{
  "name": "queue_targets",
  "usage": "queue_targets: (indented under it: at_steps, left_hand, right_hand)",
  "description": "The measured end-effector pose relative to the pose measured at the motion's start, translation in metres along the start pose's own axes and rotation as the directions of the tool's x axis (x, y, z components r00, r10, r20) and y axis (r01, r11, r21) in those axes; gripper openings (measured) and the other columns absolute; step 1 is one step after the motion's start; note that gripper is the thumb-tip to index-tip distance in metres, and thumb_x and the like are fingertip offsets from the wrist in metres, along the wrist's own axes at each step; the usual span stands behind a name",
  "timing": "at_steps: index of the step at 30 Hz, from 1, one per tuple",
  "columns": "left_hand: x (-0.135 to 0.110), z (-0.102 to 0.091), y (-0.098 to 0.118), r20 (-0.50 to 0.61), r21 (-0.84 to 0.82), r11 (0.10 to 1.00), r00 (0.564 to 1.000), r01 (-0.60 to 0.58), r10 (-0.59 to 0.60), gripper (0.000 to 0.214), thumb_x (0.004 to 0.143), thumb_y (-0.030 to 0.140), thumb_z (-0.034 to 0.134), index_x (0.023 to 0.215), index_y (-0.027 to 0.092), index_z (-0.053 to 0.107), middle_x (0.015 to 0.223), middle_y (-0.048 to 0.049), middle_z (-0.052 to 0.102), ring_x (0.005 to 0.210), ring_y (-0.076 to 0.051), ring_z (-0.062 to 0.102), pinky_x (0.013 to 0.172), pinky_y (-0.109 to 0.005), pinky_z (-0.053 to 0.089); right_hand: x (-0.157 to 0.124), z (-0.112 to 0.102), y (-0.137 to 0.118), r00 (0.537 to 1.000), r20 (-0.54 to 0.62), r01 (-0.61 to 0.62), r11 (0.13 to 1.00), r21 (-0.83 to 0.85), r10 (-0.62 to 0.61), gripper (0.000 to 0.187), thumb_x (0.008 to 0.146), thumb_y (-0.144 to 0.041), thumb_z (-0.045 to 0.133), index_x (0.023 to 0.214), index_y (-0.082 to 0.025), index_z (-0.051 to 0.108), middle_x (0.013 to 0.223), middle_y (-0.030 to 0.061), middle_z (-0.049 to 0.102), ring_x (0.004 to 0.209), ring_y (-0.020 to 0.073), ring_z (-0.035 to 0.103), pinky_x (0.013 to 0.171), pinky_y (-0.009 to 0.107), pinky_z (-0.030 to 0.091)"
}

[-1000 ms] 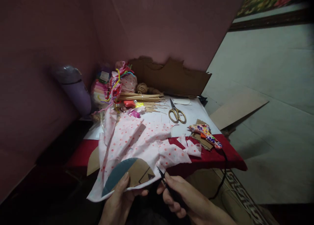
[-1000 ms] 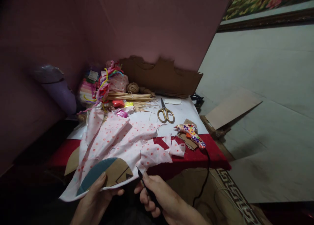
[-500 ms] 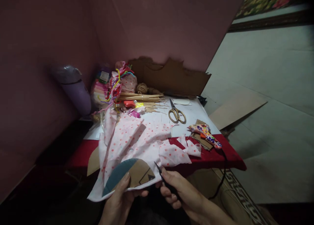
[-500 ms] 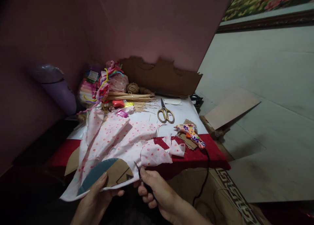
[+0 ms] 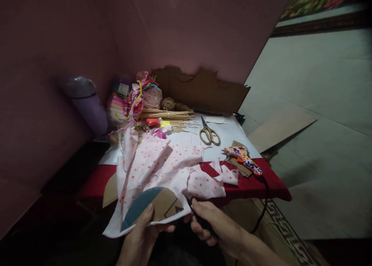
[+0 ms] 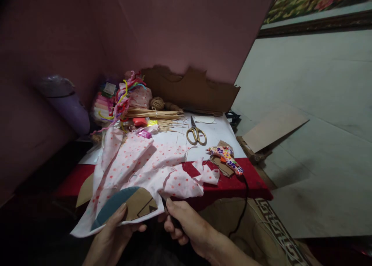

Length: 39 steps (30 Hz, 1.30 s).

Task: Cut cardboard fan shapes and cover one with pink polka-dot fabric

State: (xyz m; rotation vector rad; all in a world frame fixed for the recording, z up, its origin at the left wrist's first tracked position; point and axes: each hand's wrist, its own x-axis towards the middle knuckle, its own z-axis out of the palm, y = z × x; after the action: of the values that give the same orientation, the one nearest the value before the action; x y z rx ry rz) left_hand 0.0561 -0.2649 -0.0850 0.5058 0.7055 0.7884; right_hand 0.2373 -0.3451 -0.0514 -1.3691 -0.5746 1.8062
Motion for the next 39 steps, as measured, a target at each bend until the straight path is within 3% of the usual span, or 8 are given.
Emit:
queue_targets:
  at_steps: [8,14,21,25,29,33,39]
  left_hand:
    - [-0.001,0.001,0.001,-0.047,0.004,0.999,0.998,-0.035,0.035,0.025,0.075,0.026,0.067,0.096,0.012,0.072,0.091,-0.0125,0.072,0.078,-0.028,0.067,0.053,-0.033,0.055]
    - [-0.004,0.004,0.004,0.023,0.011,1.000,1.000,-0.012,0.012,0.027,0.080,0.027,0.062,0.101,0.014,0.070,0.096,-0.0141,0.072,0.082,-0.029,0.066,0.054,-0.034,0.054]
    - [-0.004,0.004,0.007,-0.039,-0.108,0.992,0.997,0.063,-0.068,0.032,0.078,0.024,0.064,0.109,0.015,0.067,0.099,-0.0129,0.072,0.093,-0.033,0.066,0.079,-0.048,0.054]
    - [-0.004,0.006,0.008,-0.051,-0.149,0.983,0.992,0.105,-0.114,0.031,0.080,0.025,0.060,0.107,0.014,0.068,0.098,-0.0154,0.073,0.092,-0.035,0.067,0.081,-0.053,0.052]
    - [-0.005,0.007,0.011,-0.053,-0.145,0.982,0.990,0.124,-0.132,0.029,0.081,0.021,0.058,0.107,0.013,0.068,0.095,-0.0161,0.073,0.088,-0.033,0.068,0.076,-0.048,0.055]
    - [-0.006,0.008,0.012,-0.064,-0.165,0.980,0.991,0.110,-0.122,0.038,0.081,0.017,0.057,0.120,0.015,0.062,0.096,-0.0144,0.073,0.088,-0.031,0.069,0.076,-0.045,0.056]
    - [-0.004,0.008,0.012,-0.076,-0.152,0.983,0.991,0.101,-0.114,0.047,0.081,0.018,0.058,0.128,0.017,0.055,0.100,-0.0144,0.072,0.090,-0.031,0.068,0.077,-0.045,0.056]
  right_hand:
    - [-0.004,-0.015,0.008,0.997,0.083,-0.002,1.000,-0.007,0.002,0.050,0.086,-0.059,0.044,0.087,-0.012,0.058,0.058,-0.0053,0.042,0.042,0.0020,0.025,0.038,0.016,0.011]
    - [0.002,-0.008,0.002,0.996,0.092,-0.019,1.000,0.008,0.018,0.050,0.085,-0.060,0.045,0.090,-0.012,0.057,0.059,-0.0046,0.044,0.042,0.0020,0.027,0.037,0.015,0.013]
    - [0.000,-0.012,0.010,0.991,0.109,-0.084,0.994,0.073,0.076,0.051,0.084,-0.060,0.047,0.089,-0.011,0.056,0.057,-0.0041,0.044,0.041,0.0017,0.030,0.038,0.015,0.014]
    - [0.004,-0.011,0.025,0.977,0.162,-0.165,0.970,0.177,0.136,0.056,0.084,-0.064,0.044,0.087,-0.010,0.057,0.055,-0.0036,0.044,0.039,0.0015,0.030,0.038,0.015,0.013]
    - [0.006,-0.006,0.028,0.971,0.225,-0.147,0.948,0.281,0.083,0.059,0.083,-0.067,0.042,0.086,-0.010,0.058,0.054,-0.0032,0.044,0.039,0.0019,0.030,0.038,0.016,0.013]
    - [0.001,-0.002,0.019,0.963,0.268,-0.091,0.939,0.333,-0.002,0.056,0.082,-0.066,0.045,0.087,-0.012,0.058,0.055,-0.0033,0.045,0.040,0.0019,0.031,0.040,0.016,0.014]
    - [-0.004,0.003,0.024,0.979,0.205,-0.077,0.954,0.290,0.017,0.057,0.082,-0.066,0.045,0.084,-0.010,0.058,0.050,-0.0031,0.046,0.037,0.0016,0.031,0.037,0.016,0.013]
